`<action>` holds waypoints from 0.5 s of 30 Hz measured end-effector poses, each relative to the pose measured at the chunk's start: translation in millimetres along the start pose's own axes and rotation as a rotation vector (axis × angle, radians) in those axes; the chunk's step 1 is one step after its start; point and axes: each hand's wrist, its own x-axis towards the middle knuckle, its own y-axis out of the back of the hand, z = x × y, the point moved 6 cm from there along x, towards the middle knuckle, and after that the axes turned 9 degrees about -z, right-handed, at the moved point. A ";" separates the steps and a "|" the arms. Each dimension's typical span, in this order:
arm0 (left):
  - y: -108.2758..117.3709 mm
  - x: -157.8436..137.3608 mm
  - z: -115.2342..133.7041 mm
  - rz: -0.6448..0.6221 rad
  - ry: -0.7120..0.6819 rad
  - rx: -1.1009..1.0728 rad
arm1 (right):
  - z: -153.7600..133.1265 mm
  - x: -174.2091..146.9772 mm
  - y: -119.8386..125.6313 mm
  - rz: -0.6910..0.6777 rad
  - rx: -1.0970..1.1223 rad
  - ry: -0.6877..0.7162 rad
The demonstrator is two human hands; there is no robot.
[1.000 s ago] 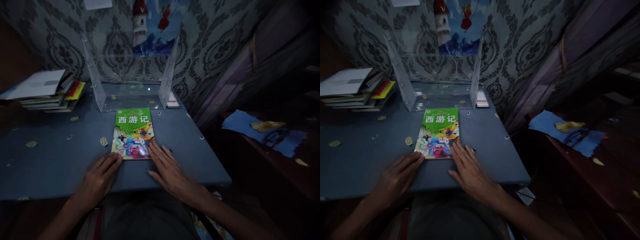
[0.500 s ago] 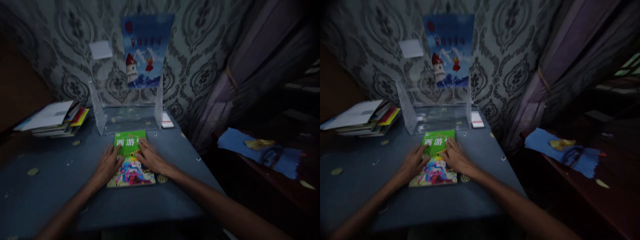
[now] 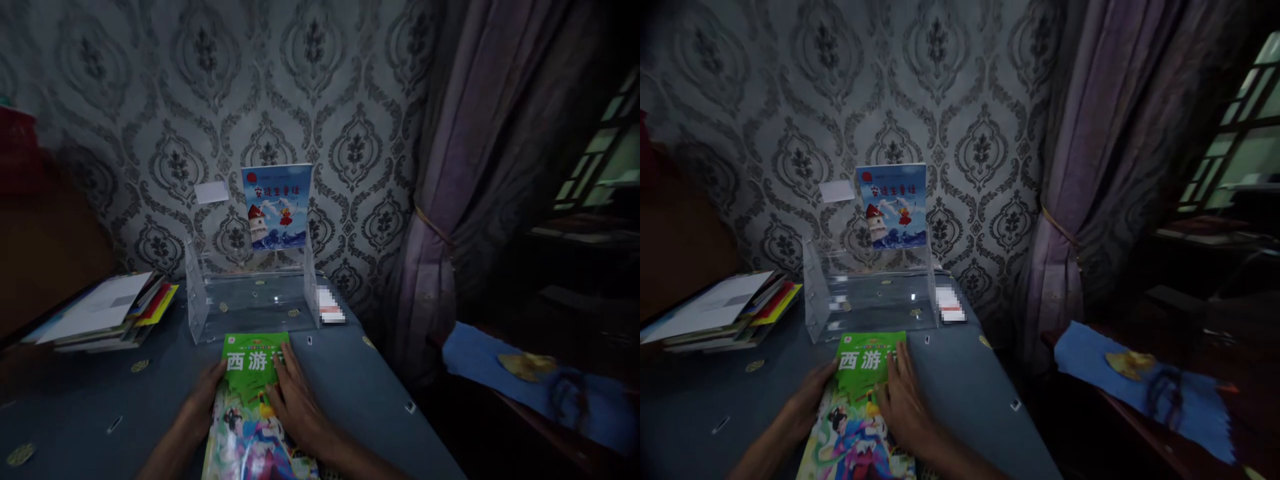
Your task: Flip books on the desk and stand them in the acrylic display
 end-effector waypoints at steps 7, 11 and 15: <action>-8.3 4.3 -6.8 0.057 -0.044 -0.141 | 21.8 4.6 3.7 0.172 0.138 -0.025; -35.9 -6.5 1.5 0.008 -0.039 -0.189 | 35.8 12.1 9.7 0.253 0.223 -0.113; -56.3 -11.6 14.6 -0.027 -0.080 -0.208 | 39.4 11.4 21.7 0.321 0.504 -0.219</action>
